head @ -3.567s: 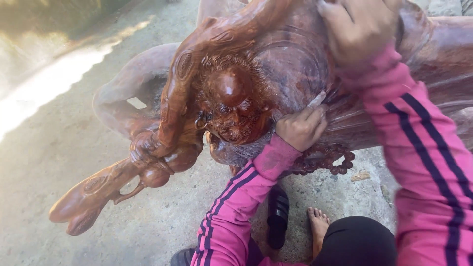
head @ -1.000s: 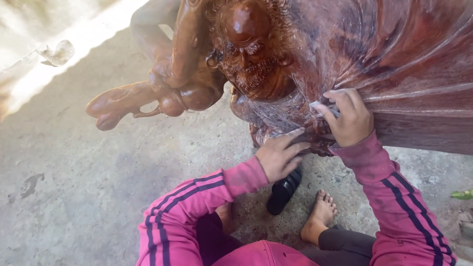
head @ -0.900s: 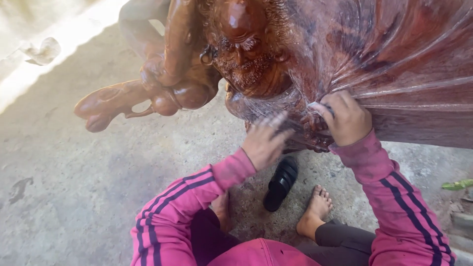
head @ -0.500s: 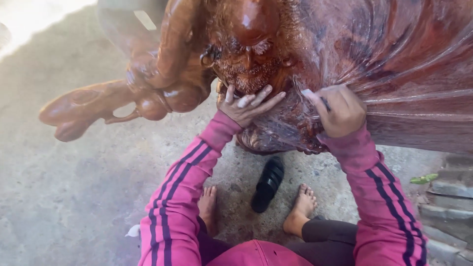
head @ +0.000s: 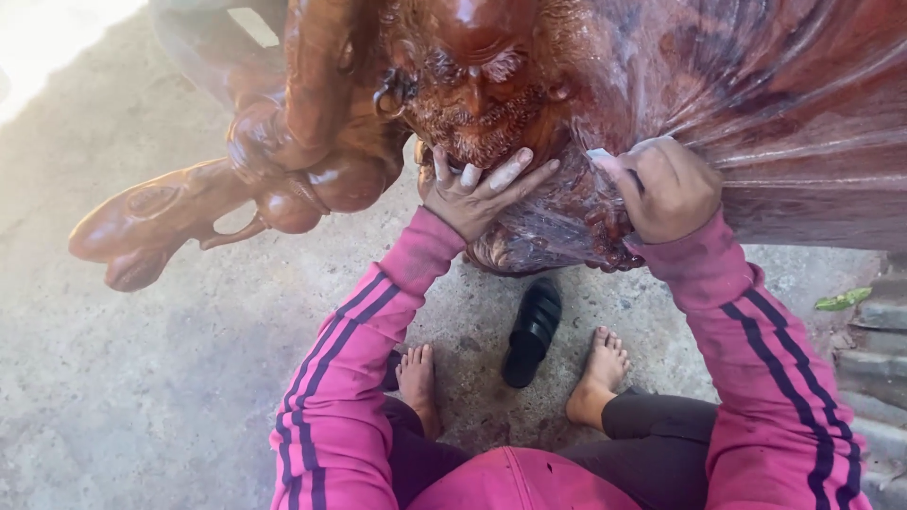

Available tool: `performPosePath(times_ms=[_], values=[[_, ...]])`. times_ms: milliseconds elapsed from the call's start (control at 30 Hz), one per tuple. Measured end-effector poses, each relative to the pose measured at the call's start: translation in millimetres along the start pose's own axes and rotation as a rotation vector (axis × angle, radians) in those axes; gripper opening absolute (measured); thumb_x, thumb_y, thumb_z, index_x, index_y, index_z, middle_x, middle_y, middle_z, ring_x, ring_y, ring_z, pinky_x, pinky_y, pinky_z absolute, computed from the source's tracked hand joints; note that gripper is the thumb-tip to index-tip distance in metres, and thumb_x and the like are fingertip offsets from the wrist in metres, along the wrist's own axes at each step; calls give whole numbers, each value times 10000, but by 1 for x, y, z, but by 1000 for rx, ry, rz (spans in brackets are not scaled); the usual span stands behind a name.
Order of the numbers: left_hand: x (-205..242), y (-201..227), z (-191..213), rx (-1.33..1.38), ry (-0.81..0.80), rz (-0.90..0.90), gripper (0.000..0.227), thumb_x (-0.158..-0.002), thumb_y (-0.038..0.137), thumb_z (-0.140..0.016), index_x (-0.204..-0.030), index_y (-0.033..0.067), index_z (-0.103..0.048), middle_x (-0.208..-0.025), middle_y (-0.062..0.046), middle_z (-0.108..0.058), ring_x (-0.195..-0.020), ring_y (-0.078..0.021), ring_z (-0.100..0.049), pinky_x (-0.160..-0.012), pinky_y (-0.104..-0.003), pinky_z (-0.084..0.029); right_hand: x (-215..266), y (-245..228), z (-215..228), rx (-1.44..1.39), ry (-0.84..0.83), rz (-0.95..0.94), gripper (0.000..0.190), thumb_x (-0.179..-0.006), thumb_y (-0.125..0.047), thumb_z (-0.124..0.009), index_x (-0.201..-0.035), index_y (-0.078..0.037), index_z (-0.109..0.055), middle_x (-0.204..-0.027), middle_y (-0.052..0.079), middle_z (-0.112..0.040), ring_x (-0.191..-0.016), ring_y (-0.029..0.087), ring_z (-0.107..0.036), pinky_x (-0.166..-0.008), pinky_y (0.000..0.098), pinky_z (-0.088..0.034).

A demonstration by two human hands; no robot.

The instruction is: Polishing a large, intricately carved wooden statue using a small piece of cloth or sandpaper.

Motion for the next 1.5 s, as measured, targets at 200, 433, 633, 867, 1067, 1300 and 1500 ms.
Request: performPosePath(times_ms=[200, 433, 633, 867, 1067, 1300, 1500], values=[[7, -1, -5, 29, -72, -65, 563, -1100, 253, -366, -1569, 560, -323, -1701, 169, -142, -1545, -354, 245, -1201, -714, -21, 19, -6, 7, -28, -33, -29, 364, -1071, -299, -781, -866, -68, -588, -821, 44, -603, -700, 252, -637, -618, 338, -531], [7, 6, -6, 70, -125, -34, 623, -1019, 306, -501, -1575, 533, -339, -1691, 185, -181, -1549, -344, 237, -1187, -744, 7, -15, 14, -11, -157, 96, -36, 312, -1062, -307, -800, -892, -98, -642, -835, 31, -627, -687, 229, -611, -610, 317, -508], [8, 2, -7, 69, -169, -47, 692, -992, 251, -520, -1597, 513, -311, -1701, 197, -151, -1547, -351, 225, -1170, -755, -16, 33, 22, -1, -120, -62, -128, 299, -990, -280, -848, -873, -98, -643, -794, 54, -624, -726, 288, -655, -638, 381, -517], [10, 10, -9, 108, -207, -52, 763, -932, 248, -562, -1611, 480, -303, -1706, 181, -153, -1548, -353, 221, -1141, -793, 8, -49, 3, 10, -361, 47, -198, 261, -988, -182, -906, -882, -66, -698, -763, 75, -641, -695, 308, -652, -613, 369, -499], [12, 10, -11, 116, -212, -61, 802, -887, 249, -573, -1609, 475, -308, -1701, 194, -152, -1545, -356, 220, -1122, -808, -7, 32, 26, -1, -277, -52, -276, 260, -941, -141, -899, -854, -50, -671, -780, 114, -669, -690, 343, -648, -621, 415, -492], [19, 15, -23, 104, -192, -72, 797, -858, 256, -554, -1599, 450, -335, -1700, 188, -174, -1555, -364, 174, -1108, -831, -17, -48, 7, 3, -362, 57, -290, 272, -932, -107, -929, -833, -39, -685, -700, 139, -638, -632, 358, -629, -591, 416, -478], [13, 9, -11, 125, -197, -82, 779, -885, 150, -454, -1588, 469, -355, -1689, 203, -204, -1560, -338, 169, -1107, -815, 18, -9, 12, 11, -353, 66, -342, 245, -953, -129, -867, -822, -46, -677, -686, 144, -627, -637, 380, -629, -585, 432, -467]])
Point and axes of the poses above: each hand's wrist, its own x-axis away from the middle knuckle, its own z-axis out of the back of the hand, y = z × x, the point moved 8 cm from there along -x, towards the middle knuckle
